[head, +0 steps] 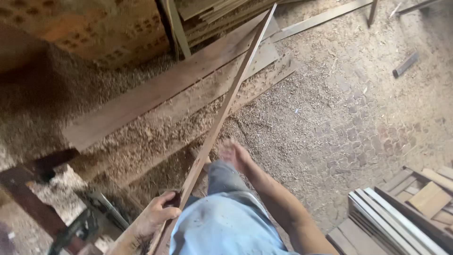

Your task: Routing the edges of a wooden plank using a stationary router table and adjusting clamps as needed.

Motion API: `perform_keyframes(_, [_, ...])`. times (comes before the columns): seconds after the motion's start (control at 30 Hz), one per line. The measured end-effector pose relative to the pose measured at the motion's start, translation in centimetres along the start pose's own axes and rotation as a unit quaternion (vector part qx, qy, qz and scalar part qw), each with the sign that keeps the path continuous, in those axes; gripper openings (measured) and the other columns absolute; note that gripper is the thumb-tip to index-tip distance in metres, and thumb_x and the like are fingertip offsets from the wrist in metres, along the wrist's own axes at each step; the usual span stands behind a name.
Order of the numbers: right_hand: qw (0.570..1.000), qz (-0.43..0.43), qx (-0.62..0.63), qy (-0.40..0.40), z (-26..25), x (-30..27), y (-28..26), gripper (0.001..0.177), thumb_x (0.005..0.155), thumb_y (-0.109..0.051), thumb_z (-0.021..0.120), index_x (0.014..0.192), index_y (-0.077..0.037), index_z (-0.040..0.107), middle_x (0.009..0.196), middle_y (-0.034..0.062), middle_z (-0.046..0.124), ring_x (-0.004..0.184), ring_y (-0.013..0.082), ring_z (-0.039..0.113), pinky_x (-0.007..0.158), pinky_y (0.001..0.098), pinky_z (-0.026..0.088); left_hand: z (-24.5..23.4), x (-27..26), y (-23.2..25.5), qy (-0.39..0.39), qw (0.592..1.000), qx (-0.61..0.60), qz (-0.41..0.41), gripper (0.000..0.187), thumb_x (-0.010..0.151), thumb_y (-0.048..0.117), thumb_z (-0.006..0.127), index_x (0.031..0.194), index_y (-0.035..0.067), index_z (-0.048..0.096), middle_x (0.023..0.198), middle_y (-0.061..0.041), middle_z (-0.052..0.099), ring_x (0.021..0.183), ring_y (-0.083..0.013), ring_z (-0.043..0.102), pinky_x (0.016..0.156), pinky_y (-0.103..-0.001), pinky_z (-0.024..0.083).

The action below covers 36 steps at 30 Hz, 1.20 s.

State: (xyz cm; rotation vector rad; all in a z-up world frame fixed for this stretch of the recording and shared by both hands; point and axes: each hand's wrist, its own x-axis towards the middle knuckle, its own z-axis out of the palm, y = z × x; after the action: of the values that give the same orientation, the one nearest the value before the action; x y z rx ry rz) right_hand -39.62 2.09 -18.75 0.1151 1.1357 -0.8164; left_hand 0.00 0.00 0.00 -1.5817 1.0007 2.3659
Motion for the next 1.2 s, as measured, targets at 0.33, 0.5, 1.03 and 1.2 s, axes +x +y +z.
perform_keyframes(0.33, [0.911,-0.247,0.225,-0.241,18.9,-5.6,-14.9,0.038,0.109,-0.033,0.054,0.106,0.000,0.072,0.071,0.0089,0.069,0.056,0.0151,0.064,0.046,0.0247,0.053,9.2,-12.0,19.4,-0.025,0.985,-0.149,0.089,0.052,0.099,0.051,0.039,0.108,0.007,0.066,0.071,-0.006,0.063,0.056,-0.0152,0.059,0.051,-0.033,0.052])
perform_keyframes(0.5, [0.929,-0.255,0.220,-0.153,16.8,-4.9,-17.5,0.035,0.107,-0.034,0.061,0.093,-0.004,0.074,0.064,0.0042,0.067,0.049,0.0135,0.061,0.048,0.0278,0.051,12.5,-13.0,21.1,0.032,0.974,-0.124,0.185,0.048,0.101,0.048,0.051,0.097,0.002,0.064,0.073,-0.004,0.064,0.062,-0.0098,0.060,0.055,-0.030,0.052])
perform_keyframes(1.03, [0.906,-0.182,0.201,-0.324,8.6,-7.5,-10.1,0.028,0.105,-0.032,0.058,0.114,-0.009,0.070,0.090,0.0010,0.072,0.073,0.0148,0.063,0.071,0.0327,0.052,21.7,-16.5,10.3,0.024,0.925,-0.269,0.267,0.039,0.092,0.039,0.070,0.103,0.002,0.069,0.084,0.000,0.067,0.073,-0.0050,0.057,0.063,-0.025,0.049])
perform_keyframes(1.2, [0.952,-0.217,0.123,-0.180,11.4,-10.4,-5.8,0.042,0.103,-0.038,0.049,0.125,-0.005,0.061,0.103,0.0119,0.071,0.087,0.0232,0.068,0.076,0.0397,0.055,19.9,-21.5,4.4,0.038,0.946,-0.262,0.186,0.032,0.082,0.009,0.064,0.112,-0.002,0.062,0.103,-0.015,0.075,0.091,-0.0193,0.072,0.082,-0.031,0.061])
